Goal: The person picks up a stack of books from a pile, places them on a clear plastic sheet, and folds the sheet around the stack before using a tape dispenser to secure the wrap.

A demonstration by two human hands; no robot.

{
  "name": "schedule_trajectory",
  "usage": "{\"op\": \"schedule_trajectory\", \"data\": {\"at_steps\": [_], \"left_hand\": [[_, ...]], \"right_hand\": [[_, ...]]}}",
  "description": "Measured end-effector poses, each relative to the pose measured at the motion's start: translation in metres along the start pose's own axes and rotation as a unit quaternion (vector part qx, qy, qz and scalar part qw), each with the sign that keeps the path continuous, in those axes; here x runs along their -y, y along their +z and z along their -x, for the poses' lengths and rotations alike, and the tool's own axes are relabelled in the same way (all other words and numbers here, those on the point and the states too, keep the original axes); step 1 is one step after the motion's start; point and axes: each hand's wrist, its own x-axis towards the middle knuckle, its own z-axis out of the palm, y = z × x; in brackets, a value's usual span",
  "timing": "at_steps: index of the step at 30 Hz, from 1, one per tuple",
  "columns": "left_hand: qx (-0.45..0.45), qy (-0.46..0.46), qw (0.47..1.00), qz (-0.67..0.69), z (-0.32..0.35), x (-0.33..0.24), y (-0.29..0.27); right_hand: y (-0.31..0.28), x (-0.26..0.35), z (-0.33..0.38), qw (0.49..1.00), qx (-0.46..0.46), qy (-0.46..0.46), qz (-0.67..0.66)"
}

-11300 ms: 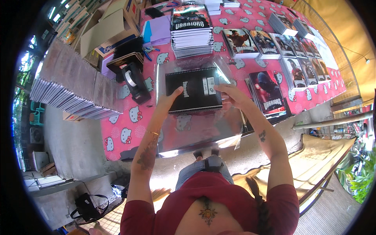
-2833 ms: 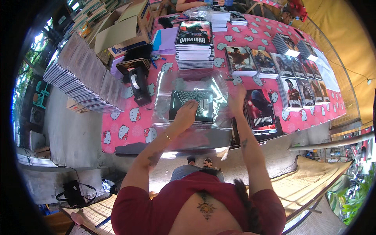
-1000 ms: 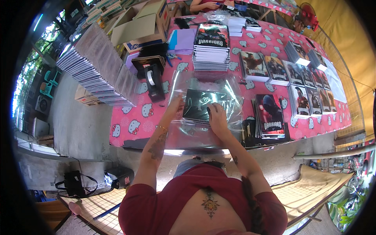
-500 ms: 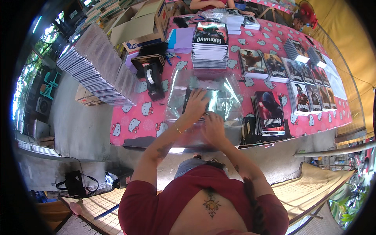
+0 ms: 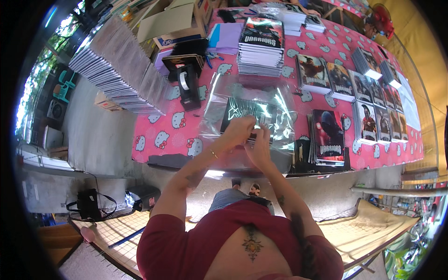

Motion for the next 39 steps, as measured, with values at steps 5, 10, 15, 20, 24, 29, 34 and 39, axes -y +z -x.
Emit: {"op": "schedule_trajectory", "data": {"at_steps": [5,10,15,20,24,29,34,39], "left_hand": [[-0.087,0.070,0.987,-0.112,0.007,0.012,0.035],[-0.102,0.035,0.963,-0.246,0.053,-0.005,0.002],[-0.354,-0.197,0.909,-0.103,0.067,0.105,-0.049],[-0.254,-0.408,0.807,0.343,0.052,0.180,-0.138],[-0.304,-0.374,0.747,0.458,0.055,0.198,-0.134],[-0.353,-0.317,0.672,0.569,0.088,0.186,-0.080],[-0.274,-0.442,0.843,-0.138,0.064,0.153,-0.114],[-0.191,-0.216,0.937,0.200,0.035,0.053,-0.066]], "right_hand": [[-0.056,0.041,-0.023,0.897,0.082,-0.129,0.414],[-0.059,0.028,-0.029,0.872,0.166,-0.152,0.434],[-0.060,0.029,-0.029,0.863,0.151,-0.180,0.446],[-0.060,0.032,-0.032,0.879,0.182,-0.152,0.414],[-0.060,0.030,-0.030,0.885,0.167,-0.149,0.409],[-0.058,0.029,-0.028,0.880,0.148,-0.166,0.420],[-0.062,0.023,-0.025,0.880,0.139,-0.173,0.419],[-0.062,0.028,-0.027,0.884,0.138,-0.189,0.405]]}}
